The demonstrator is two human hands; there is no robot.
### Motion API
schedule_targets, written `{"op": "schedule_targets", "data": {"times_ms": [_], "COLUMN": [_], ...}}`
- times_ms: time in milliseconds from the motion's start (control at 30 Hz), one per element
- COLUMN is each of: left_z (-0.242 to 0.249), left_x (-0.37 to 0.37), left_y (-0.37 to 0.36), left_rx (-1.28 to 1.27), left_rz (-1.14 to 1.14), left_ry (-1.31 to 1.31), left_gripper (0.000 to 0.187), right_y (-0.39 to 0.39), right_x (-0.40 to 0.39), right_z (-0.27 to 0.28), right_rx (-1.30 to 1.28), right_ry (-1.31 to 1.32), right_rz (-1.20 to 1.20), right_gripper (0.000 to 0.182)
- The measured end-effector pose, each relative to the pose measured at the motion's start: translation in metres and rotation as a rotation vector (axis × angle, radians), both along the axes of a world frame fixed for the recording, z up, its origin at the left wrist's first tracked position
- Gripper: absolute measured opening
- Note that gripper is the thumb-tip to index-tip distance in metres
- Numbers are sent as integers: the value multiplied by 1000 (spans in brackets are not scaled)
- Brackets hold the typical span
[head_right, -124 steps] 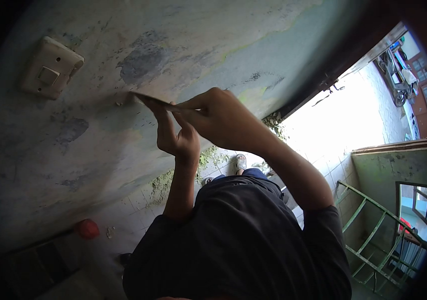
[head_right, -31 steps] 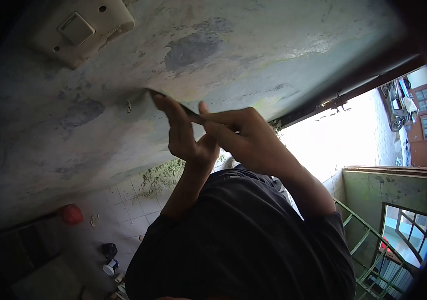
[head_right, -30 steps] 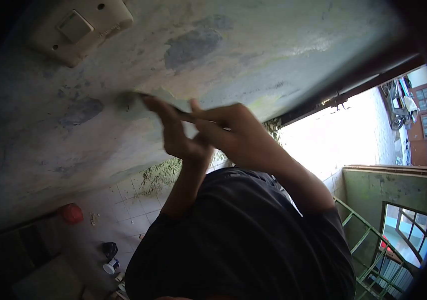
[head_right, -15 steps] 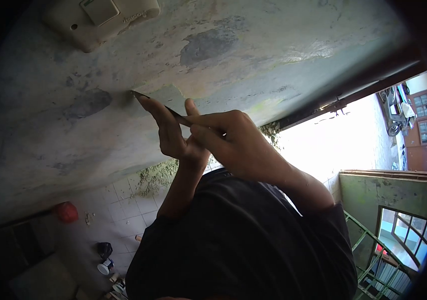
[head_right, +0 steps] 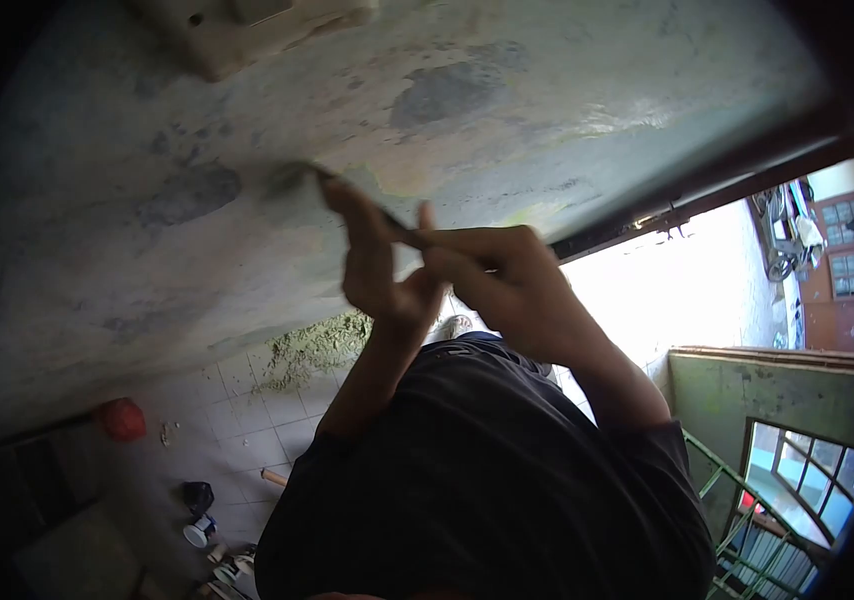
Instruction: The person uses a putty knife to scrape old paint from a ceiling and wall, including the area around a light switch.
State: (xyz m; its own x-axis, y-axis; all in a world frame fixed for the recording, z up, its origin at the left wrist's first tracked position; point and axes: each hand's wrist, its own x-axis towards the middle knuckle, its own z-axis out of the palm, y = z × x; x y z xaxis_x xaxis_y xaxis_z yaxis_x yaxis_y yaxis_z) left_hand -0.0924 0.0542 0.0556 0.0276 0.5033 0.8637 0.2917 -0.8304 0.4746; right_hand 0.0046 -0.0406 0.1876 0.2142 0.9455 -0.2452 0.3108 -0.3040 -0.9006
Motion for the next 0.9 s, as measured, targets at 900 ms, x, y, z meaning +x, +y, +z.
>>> {"op": "schedule_targets", "data": {"times_ms": [900], "left_z": [-11], "left_x": [11], "left_y": [2], "left_rx": [-19], "left_rz": [100], "left_ry": [-12], "left_gripper": [62], "right_y": [-12], "right_x": [-11], "right_z": [-26], "right_rx": [128], "right_ry": [-47], "right_rz": [-19], "right_gripper": [31]}}
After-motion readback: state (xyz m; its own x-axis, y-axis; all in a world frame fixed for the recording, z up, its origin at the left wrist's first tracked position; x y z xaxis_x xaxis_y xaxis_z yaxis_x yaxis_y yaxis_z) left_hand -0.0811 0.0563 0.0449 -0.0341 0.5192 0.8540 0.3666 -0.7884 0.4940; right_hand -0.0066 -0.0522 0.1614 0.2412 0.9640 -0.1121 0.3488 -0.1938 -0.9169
